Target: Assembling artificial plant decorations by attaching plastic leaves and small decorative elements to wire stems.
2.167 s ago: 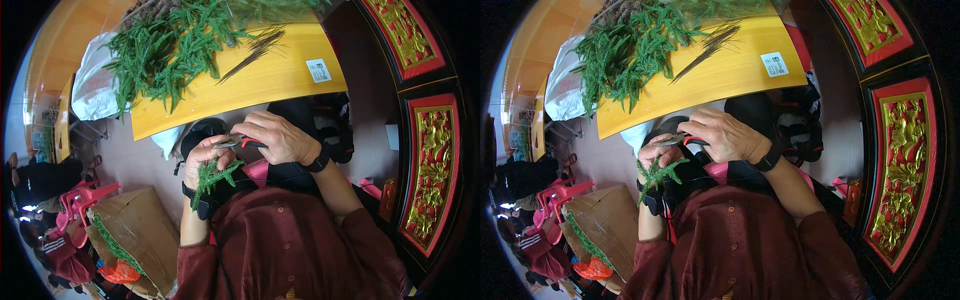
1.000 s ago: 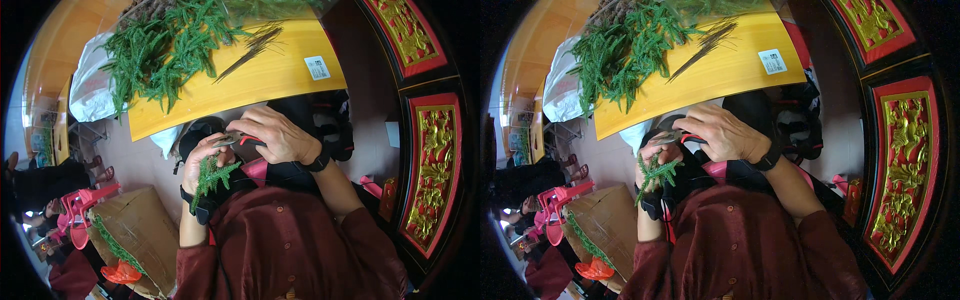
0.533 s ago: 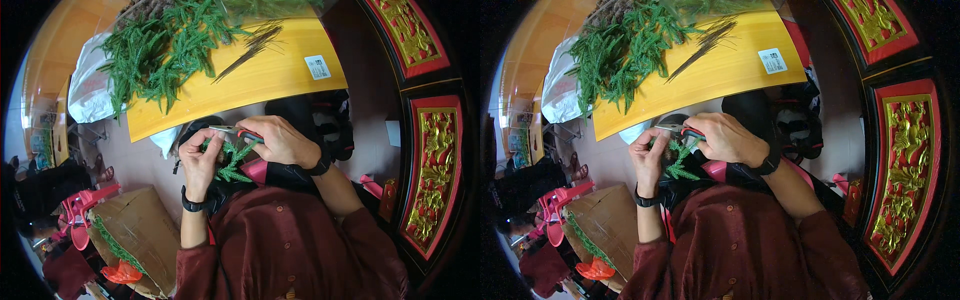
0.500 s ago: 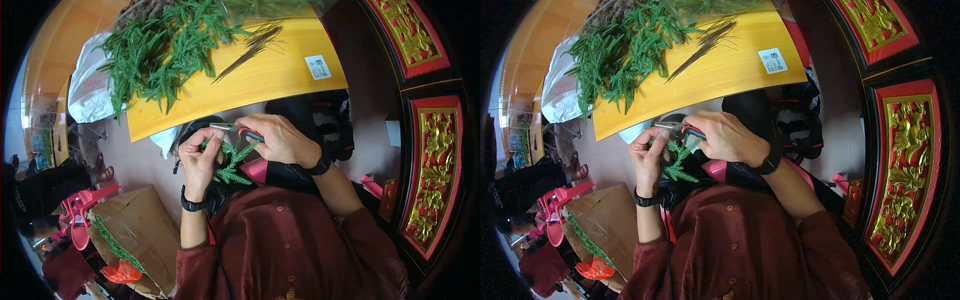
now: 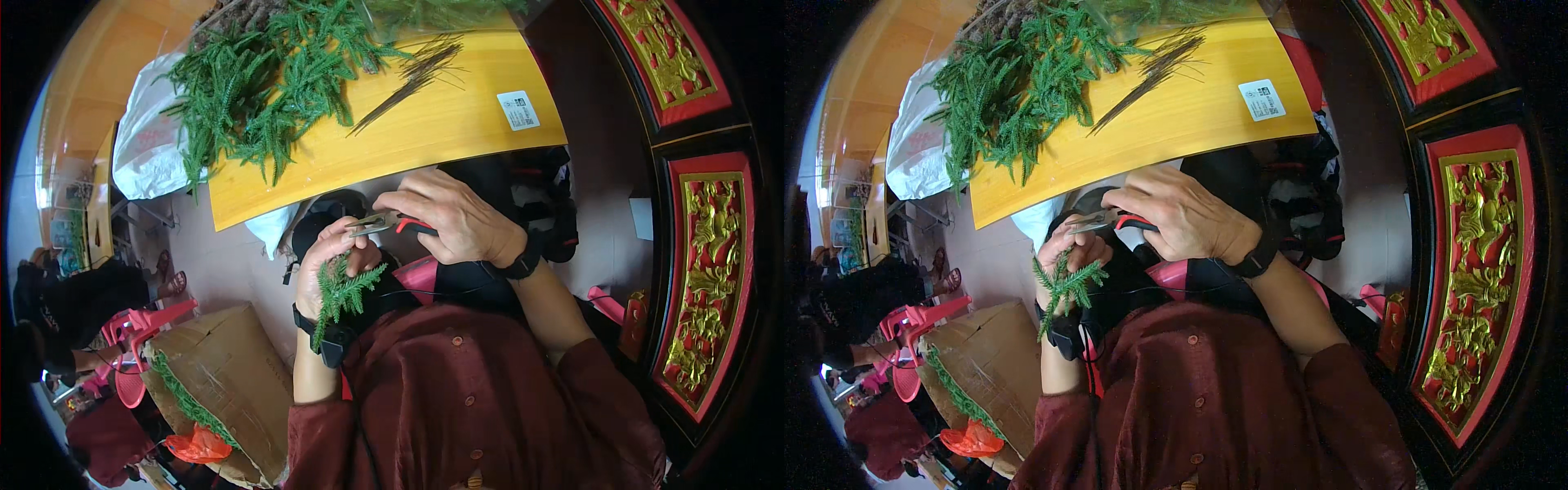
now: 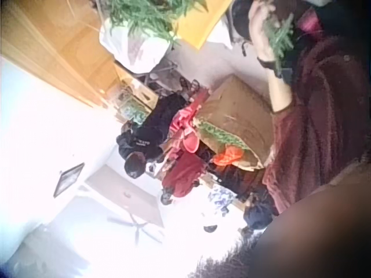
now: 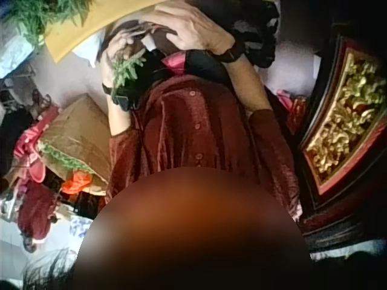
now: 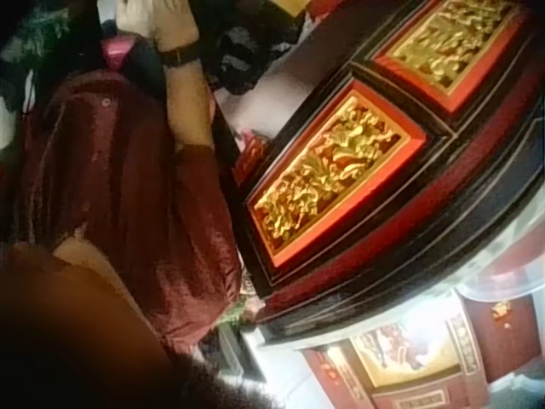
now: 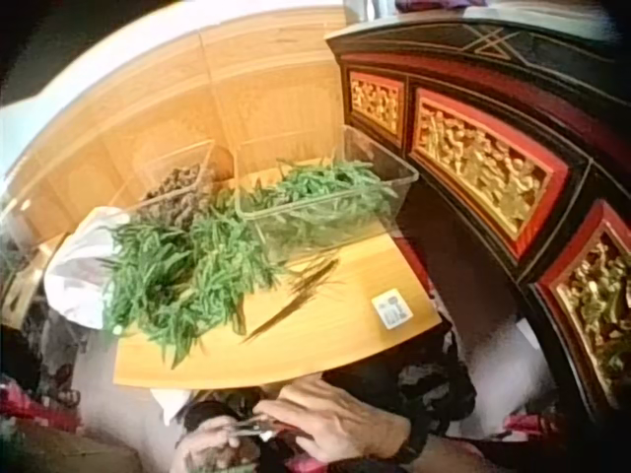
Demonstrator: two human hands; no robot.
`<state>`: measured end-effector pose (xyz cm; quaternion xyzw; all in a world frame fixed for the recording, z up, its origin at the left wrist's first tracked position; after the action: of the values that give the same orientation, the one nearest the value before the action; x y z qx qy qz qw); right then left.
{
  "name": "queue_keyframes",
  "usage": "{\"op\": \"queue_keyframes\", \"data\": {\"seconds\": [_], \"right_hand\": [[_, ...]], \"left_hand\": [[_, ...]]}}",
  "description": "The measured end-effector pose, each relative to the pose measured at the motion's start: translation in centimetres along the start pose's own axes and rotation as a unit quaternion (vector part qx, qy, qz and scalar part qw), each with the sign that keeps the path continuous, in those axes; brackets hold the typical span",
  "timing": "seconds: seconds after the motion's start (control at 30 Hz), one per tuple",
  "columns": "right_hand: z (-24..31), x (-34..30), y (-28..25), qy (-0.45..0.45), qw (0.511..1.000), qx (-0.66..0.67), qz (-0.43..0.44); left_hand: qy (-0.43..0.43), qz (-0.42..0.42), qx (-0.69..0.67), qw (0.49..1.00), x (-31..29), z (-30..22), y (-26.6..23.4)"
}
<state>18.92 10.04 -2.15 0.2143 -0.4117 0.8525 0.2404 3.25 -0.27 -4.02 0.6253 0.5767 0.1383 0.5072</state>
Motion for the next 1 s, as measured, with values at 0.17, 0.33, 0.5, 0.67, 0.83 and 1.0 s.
{"op": "queue_keyframes", "data": {"seconds": [0.17, 0.33, 0.5, 0.67, 0.83, 1.0], "right_hand": [[0.2, -0.3, 0.1, 0.034, 0.998, 0.045, -0.007], [-0.7, -1.0, 1.1, 0.140, 0.977, 0.156, 0.030], [-1.7, -1.2, 0.8, 0.165, 0.978, 0.128, -0.005], [-1.3, -0.9, 1.2, 0.145, 0.982, 0.122, 0.001], [-1.1, -0.7, 2.0, 0.138, 0.982, 0.130, 0.003], [-1.2, -0.7, 1.7, 0.140, 0.981, 0.131, 0.007]], "left_hand": [[0.017, -0.009, 0.016, 1.000, -0.1, -0.2, 0.7], [0.098, -0.315, 0.267, 0.906, -0.4, -1.2, 0.2], [0.197, -0.353, 0.359, 0.841, 0.0, -1.3, 0.5], [0.219, -0.364, 0.369, 0.827, -0.3, -1.7, 1.0], [0.221, -0.377, 0.390, 0.811, -0.5, -1.8, 1.3], [0.250, -0.389, 0.453, 0.762, -0.1, -1.6, 0.9]]}}
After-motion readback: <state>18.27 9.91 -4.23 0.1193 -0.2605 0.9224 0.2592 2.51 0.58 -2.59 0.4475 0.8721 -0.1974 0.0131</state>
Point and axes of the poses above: each hand's wrist, its own x-axis towards the middle knuckle, its own y-axis out of the palm, z = x × y, the point moved 3 cm from there along x, towards the middle knuckle, and after that the axes turned 15 degrees about -y, right-handed, at the moved point
